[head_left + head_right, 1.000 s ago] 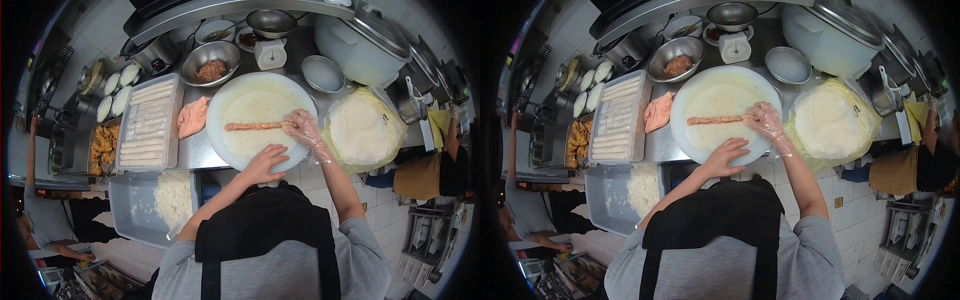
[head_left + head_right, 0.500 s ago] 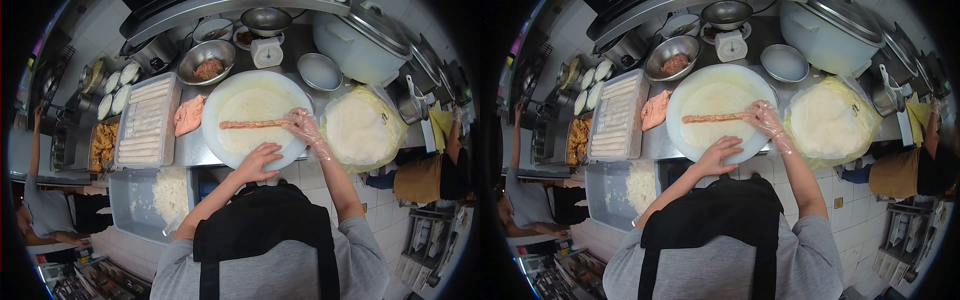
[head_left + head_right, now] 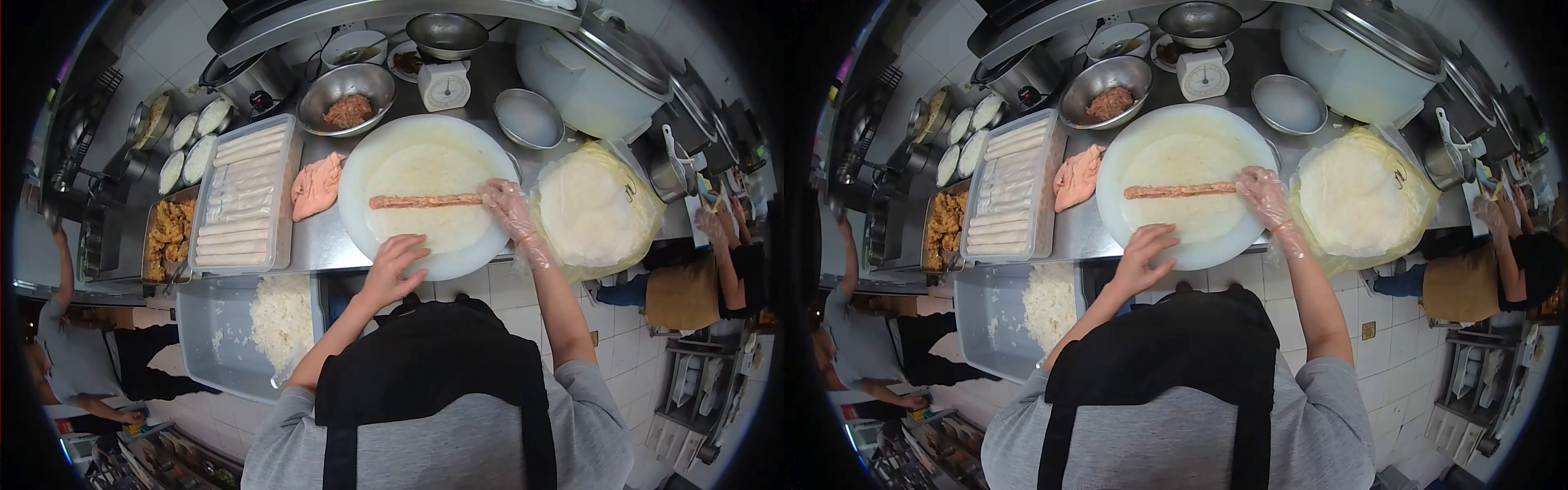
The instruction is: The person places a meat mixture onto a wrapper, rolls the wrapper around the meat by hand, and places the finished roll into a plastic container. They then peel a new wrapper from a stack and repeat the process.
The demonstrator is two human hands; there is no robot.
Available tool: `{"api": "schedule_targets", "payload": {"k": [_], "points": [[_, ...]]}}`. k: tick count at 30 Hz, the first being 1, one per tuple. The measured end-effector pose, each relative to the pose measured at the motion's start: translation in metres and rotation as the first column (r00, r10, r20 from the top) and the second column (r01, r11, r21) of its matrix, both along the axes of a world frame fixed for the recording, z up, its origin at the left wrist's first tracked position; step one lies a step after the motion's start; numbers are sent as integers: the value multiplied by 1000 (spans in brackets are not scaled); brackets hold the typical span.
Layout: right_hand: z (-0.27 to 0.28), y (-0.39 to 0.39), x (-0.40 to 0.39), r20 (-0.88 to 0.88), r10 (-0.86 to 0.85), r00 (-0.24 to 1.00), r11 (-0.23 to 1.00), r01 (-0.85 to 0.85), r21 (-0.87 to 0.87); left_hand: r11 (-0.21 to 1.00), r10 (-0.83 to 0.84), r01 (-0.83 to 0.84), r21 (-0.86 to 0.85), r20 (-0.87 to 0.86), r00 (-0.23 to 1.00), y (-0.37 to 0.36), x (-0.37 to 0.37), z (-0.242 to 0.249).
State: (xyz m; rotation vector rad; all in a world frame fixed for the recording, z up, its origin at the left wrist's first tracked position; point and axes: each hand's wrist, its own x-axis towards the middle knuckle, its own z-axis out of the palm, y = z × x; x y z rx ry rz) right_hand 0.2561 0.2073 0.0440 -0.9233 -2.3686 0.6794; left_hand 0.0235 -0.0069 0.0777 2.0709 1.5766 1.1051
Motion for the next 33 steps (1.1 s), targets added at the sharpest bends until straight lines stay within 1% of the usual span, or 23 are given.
{"api": "schedule_targets", "payload": {"k": [1, 4, 7, 10, 13, 15, 16, 18, 19, 22, 25, 28, 31, 33], "points": [[3, -4, -2, 68, -20, 997, 997, 15, 76, 1000, 27, -27, -9, 8, 1000, -5, -7, -1], [-2, 2, 4, -97, 7, 995, 999, -10, -39, 996, 86, -86, -15, 14, 996, -17, -24, 0], [10, -7, 1, 103, -40, 994, 995, 31, 90, 993, 120, -120, -11, 27, 992, -23, -33, -2], [16, -6, 1, 42, -1, 999, 999, 2, -37, 993, 119, -119, -12, 33, 992, -20, -38, -1], [38, -22, -26, 26, -110, 994, 982, 104, 159, 998, 62, -60, -37, 59, 996, -12, -30, -3], [31, -20, -39, 108, -68, 992, 968, 39, 249, 998, 13, -9, -54, 62, 998, -6, -25, -6], [29, -19, -46, 147, -46, 988, 956, 1, 294, 999, 6, -4, -50, 29, 1000, -6, -23, -8], [32, -25, -61, 128, -34, 991, 936, -13, 352, 999, -5, 3, -38, -43, 999, -3, -21, -14], [33, -28, -68, 117, -29, 993, 925, -17, 380, 1000, -3, 2, -29, -40, 999, -3, -22, -16], [29, -29, -90, 286, -22, 958, 930, -85, 356, 1000, -1, 0, -21, -34, 999, -5, -21, -19], [23, -34, -112, 317, 37, 948, 942, -139, 306, 1000, -1, 0, -26, -34, 999, -3, -21, -18], [21, -38, -125, 342, 54, 938, 937, -167, 308, 999, 1, -2, -34, -37, 999, -5, -20, -17], [16, -39, -130, 283, 59, 957, 917, -164, 364, 999, 2, -4, -43, -33, 999, -4, -22, -14], [23, -39, -135, 310, 81, 947, 926, -186, 330, 999, 6, -7, -52, -22, 1000, -4, -21, -14]]}}
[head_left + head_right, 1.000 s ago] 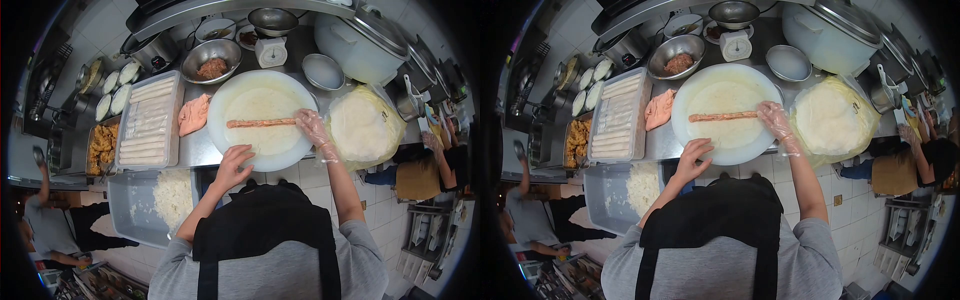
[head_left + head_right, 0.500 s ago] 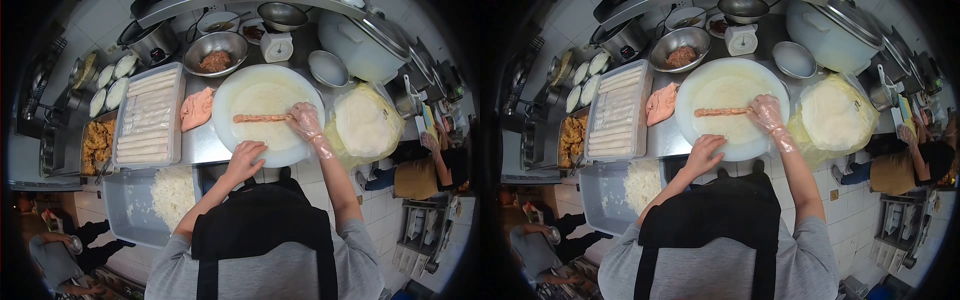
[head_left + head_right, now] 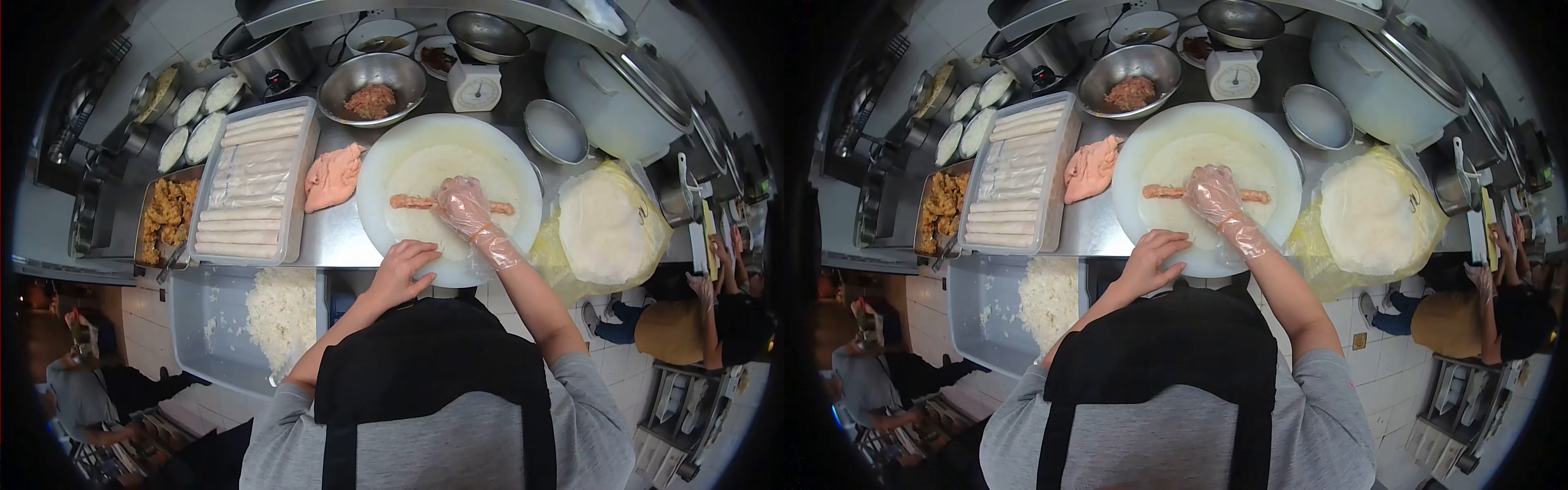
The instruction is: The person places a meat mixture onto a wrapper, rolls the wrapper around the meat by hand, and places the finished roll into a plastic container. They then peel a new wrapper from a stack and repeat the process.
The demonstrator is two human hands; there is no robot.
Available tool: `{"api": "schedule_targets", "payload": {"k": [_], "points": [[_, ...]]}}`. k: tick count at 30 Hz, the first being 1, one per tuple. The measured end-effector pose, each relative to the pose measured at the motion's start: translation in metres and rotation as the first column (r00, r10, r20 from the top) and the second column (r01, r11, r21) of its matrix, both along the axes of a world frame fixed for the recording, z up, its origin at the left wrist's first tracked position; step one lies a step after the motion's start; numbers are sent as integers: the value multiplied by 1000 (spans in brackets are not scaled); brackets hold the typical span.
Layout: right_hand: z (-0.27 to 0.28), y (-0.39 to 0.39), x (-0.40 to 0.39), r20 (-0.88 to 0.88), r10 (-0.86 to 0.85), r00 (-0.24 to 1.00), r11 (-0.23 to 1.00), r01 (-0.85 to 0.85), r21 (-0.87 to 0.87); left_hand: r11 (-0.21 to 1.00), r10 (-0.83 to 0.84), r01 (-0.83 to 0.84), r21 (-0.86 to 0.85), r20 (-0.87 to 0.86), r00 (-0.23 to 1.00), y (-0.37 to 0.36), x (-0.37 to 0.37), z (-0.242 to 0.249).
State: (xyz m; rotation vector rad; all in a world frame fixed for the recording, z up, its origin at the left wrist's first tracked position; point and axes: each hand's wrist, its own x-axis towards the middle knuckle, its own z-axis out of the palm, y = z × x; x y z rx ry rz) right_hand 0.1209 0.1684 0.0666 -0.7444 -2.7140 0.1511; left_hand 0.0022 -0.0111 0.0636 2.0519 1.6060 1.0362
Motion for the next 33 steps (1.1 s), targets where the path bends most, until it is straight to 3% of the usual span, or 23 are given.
{"api": "schedule_targets", "payload": {"k": [4, 7, 13, 20, 23, 26, 33], "points": [[7, -8, -26, -6, 61, 998, 997, -61, -52, 999, 12, -11, -38, 23, 1000, 1, 0, 2], [6, -10, -46, 98, 68, 993, 996, -61, -72, 999, 24, -23, -30, 32, 999, 2, 0, 3], [-19, -20, -72, -46, 120, 992, 990, -116, 85, 998, 32, -32, -45, -1, 999, 3, 1, 1], [-11, 4, 21, -170, -113, 979, 989, 127, 72, 994, 38, -35, -102, 27, 999, 4, 5, 10], [4, 22, 74, -110, -150, 983, 985, 139, -103, 992, 28, -27, -127, 8, 1000, 7, 4, 15], [1, 31, 108, -250, -203, 947, 951, 129, -281, 984, 2, -5, -178, -20, 1000, 12, 2, 26], [-16, 43, 124, -262, -192, 946, 915, 76, -397, 941, -76, 28, -336, -130, 989, 33, -3, 51]]}}
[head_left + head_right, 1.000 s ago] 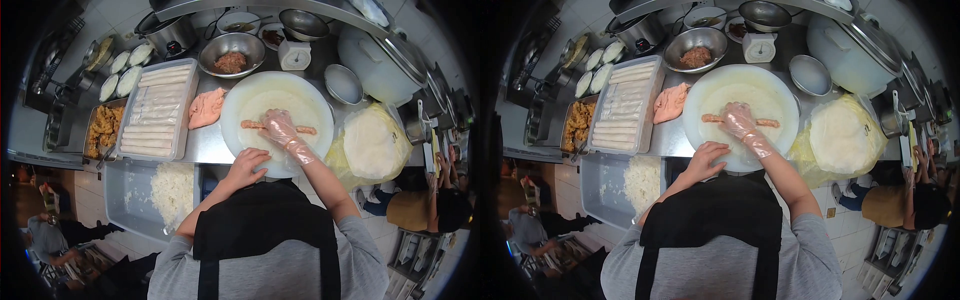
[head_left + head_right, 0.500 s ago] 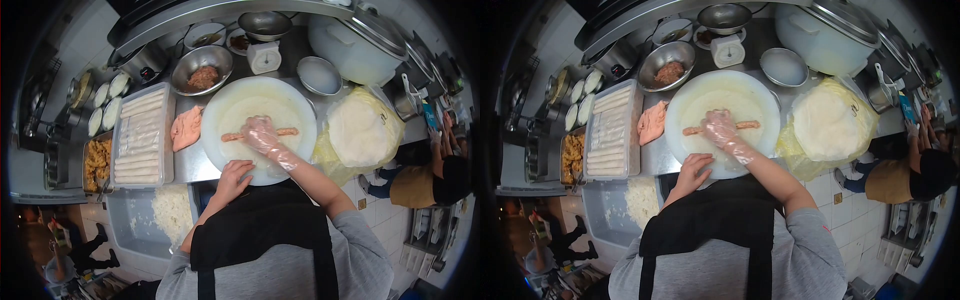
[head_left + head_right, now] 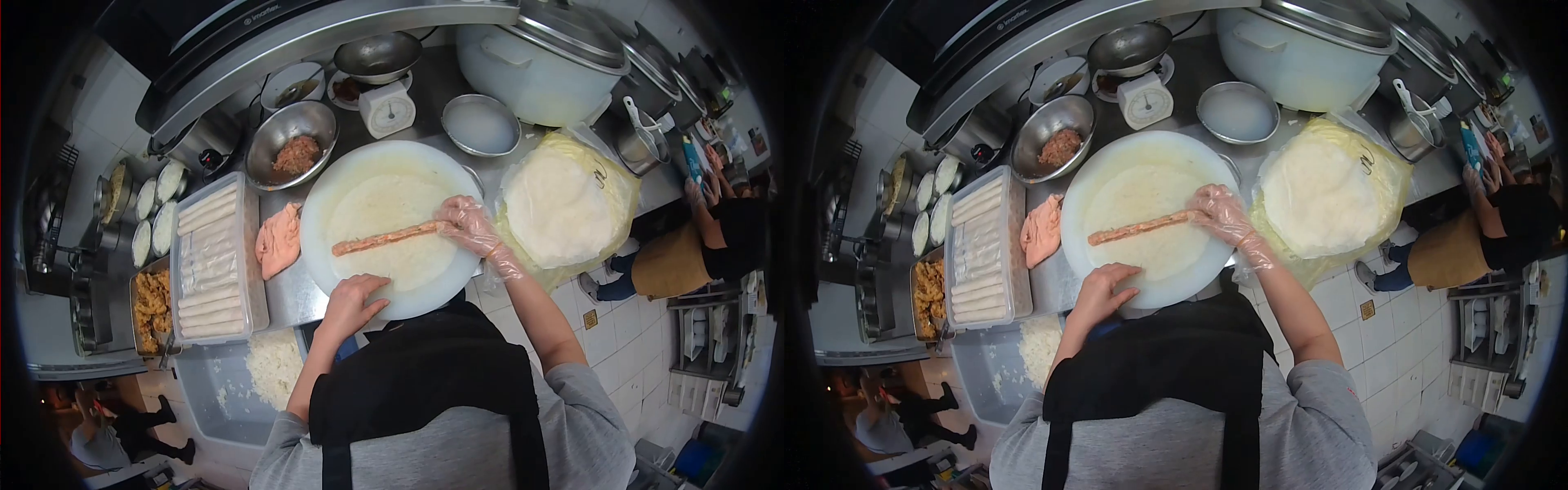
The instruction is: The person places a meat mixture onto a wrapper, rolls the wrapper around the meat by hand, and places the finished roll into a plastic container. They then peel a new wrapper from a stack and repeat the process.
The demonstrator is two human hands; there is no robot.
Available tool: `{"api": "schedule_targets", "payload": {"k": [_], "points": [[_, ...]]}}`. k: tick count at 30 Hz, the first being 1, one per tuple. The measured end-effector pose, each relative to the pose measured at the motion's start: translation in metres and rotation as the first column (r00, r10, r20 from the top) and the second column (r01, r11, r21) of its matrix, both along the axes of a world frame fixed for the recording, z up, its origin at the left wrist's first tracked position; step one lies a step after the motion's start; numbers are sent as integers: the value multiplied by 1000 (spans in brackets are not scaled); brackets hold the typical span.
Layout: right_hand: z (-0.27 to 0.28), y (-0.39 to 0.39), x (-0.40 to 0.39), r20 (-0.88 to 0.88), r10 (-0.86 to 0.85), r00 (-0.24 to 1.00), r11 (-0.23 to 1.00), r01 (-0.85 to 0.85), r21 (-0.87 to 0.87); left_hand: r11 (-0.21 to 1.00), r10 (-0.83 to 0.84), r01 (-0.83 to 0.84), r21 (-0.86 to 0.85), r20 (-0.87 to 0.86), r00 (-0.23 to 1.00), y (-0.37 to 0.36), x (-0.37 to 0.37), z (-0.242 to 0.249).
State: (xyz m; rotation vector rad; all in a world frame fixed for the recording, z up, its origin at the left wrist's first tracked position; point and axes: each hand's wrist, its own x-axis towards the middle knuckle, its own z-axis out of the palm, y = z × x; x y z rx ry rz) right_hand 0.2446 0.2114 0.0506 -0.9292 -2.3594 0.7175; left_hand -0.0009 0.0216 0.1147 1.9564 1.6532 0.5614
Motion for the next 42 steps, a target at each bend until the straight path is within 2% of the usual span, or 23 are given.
{"api": "schedule_targets", "payload": {"k": [3, 6, 8, 9, 12, 13, 16, 20, 26, 29, 32, 35, 38, 41, 42], "points": [[-6, 5, 3, 25, 60, 998, 998, -60, -10, 1000, -5, 5, -20, 11, 1000, 2, -2, 3], [0, 8, 11, 36, 116, 993, 993, -116, -2, 1000, 22, -21, -17, 92, 996, -3, -5, 0], [0, 7, 13, 58, 128, 990, 991, -130, 35, 989, 54, -65, 135, 82, 995, -8, -7, -10], [14, 0, 10, 234, 103, 967, 993, -112, 25, 975, 73, -87, 206, 75, 995, -11, -9, -14], [16, -6, 8, 230, 91, 969, 986, -119, 113, 965, 119, -128, 227, 53, 992, -15, -12, -22], [18, -4, 10, 146, 114, 983, 992, -120, 35, 963, 117, -125, 238, 50, 992, -15, -12, -25], [16, 1, 14, 56, 110, 992, 988, -103, -118, 964, 88, -93, 248, 30, 996, -11, -11, -24], [-3, 7, 11, 65, 55, 996, 989, -46, -139, 968, 68, -75, 240, 36, 997, -9, -7, -26], [15, 13, 12, 3, 132, 991, 972, -129, -195, 973, 84, -90, 212, 34, 996, -14, -8, -29], [-2, 19, 12, -12, 130, 991, 966, -130, -225, 976, 97, -97, 196, 10, 995, -14, -14, -24], [-3, 18, 13, 69, 161, 985, 979, -150, -138, 978, 95, -91, 190, -12, 995, -12, -15, -22], [12, 9, 18, -97, 183, 978, 975, -193, -106, 977, 96, -90, 192, -21, 995, -12, -9, -25], [20, -20, 26, 10, 109, 994, 980, -109, 168, 966, 121, -117, 232, -4, 993, -10, -3, -33], [25, -44, 30, 172, 150, 974, 978, -171, 119, 953, 133, -129, 274, 6, 991, -9, 0, -40], [28, -48, 28, 178, 171, 969, 972, -196, 131, 946, 120, -113, 303, -6, 993, -6, 0, -41]]}}
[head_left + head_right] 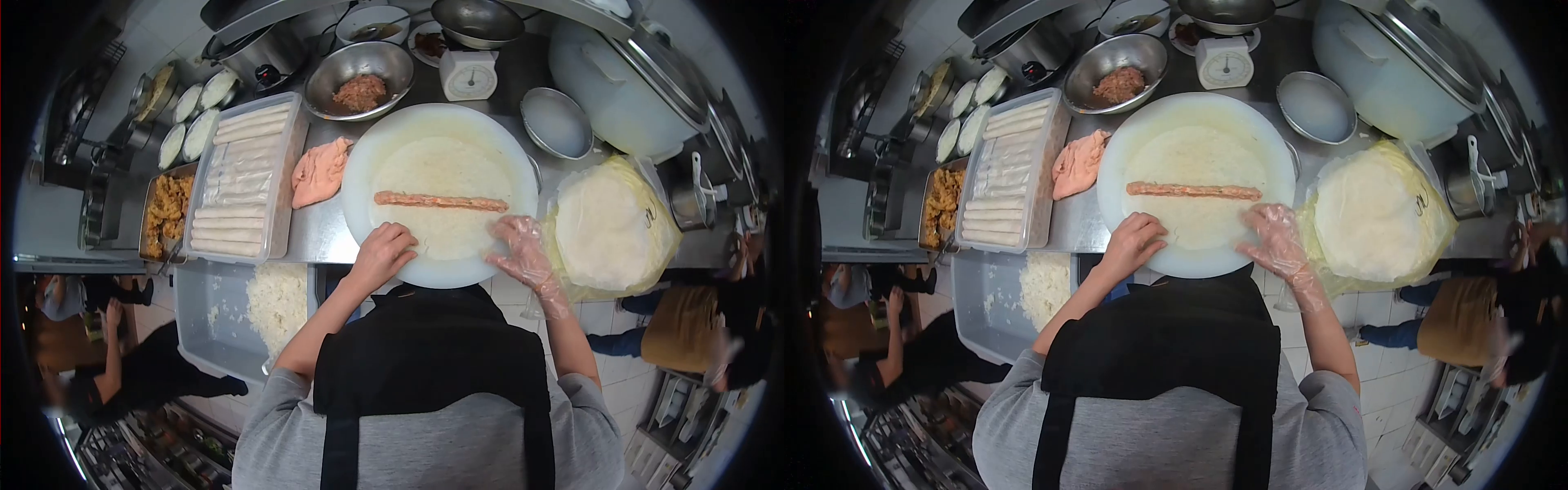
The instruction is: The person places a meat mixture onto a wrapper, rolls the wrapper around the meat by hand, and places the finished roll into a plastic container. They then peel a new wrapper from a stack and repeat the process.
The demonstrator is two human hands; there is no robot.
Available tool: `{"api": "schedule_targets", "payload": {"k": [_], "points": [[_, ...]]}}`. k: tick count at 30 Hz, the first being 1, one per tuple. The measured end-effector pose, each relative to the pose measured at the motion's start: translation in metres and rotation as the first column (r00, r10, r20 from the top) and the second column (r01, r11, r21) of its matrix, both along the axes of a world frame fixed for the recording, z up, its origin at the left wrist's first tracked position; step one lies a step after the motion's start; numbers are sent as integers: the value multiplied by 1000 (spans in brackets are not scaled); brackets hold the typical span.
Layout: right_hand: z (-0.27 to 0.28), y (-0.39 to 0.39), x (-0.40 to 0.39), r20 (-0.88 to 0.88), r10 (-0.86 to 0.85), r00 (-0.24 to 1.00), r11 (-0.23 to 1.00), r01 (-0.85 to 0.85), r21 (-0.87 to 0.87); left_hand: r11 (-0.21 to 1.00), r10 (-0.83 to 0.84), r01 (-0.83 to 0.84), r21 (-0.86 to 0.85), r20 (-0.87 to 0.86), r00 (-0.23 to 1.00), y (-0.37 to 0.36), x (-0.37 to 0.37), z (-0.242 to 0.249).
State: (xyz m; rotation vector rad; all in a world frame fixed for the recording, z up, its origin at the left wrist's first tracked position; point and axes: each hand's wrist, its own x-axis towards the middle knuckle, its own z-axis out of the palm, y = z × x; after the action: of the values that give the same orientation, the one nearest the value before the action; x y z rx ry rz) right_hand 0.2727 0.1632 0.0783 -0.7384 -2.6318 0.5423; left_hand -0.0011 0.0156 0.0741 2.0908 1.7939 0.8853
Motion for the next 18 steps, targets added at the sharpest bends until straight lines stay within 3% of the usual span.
{"api": "schedule_targets", "payload": {"k": [6, 11, 14, 17, 18], "points": [[5, -9, -23, 1, 120, 993, 989, -119, 83, 997, -37, 41, 65, -61, 997, 14, -2, 3], [-21, 9, -34, -131, 68, 989, 954, -26, 299, 988, -18, 24, 151, -42, 999, 41, -13, 28], [-2, 30, -44, -241, 41, 970, 976, 13, 216, 989, 13, -11, 150, -14, 1000, 64, -22, 40], [23, 52, -52, -83, -28, 996, 995, 19, -101, 992, 67, -68, 108, 22, 998, 87, -33, 37], [26, 54, -54, -119, -38, 992, 962, 3, -273, 992, 77, -81, 100, 44, 996, 95, -36, 35]]}}
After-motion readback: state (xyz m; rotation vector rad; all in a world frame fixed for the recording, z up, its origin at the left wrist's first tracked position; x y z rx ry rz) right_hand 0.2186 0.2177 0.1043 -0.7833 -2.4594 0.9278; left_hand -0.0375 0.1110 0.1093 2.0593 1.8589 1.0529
